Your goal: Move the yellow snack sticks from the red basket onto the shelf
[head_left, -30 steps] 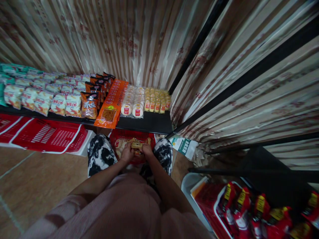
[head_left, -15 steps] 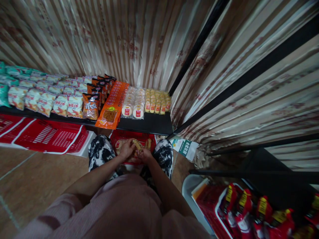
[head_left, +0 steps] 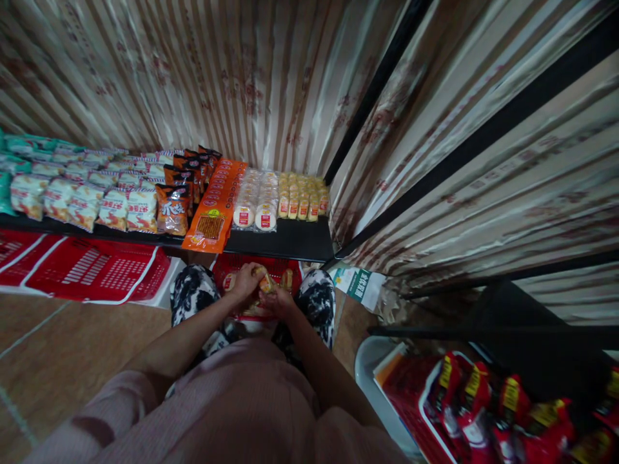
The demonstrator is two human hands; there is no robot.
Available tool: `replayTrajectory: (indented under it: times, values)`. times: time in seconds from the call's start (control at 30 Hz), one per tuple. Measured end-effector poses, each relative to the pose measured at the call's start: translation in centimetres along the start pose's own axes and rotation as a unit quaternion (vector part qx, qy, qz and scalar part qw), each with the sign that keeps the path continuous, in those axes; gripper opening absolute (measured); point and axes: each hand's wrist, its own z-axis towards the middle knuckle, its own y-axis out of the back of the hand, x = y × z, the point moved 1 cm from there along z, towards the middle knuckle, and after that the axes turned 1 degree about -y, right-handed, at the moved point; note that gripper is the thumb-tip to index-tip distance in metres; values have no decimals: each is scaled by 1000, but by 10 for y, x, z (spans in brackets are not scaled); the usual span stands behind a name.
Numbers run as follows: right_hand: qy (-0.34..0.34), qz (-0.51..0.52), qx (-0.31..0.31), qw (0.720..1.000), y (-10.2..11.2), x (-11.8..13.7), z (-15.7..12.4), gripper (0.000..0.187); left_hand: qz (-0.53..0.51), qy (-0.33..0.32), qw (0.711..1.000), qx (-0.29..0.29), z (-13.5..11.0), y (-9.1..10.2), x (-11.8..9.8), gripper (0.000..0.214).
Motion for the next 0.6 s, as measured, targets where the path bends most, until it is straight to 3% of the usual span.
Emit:
replayTrajectory:
  times: [0.2,0.43,0.6]
  values:
    - [-4,39,-50,998,-4,8,-11,16,-65,45,997,14,-1,2,-12,17]
    - [22,62,-46,997,-1,16,-25,16,-105,105,989,0,-6,7,-26,17]
    - [29,60,-48,997,0,22,-30,13,-118,110,987,-13,-11,14,-31,17]
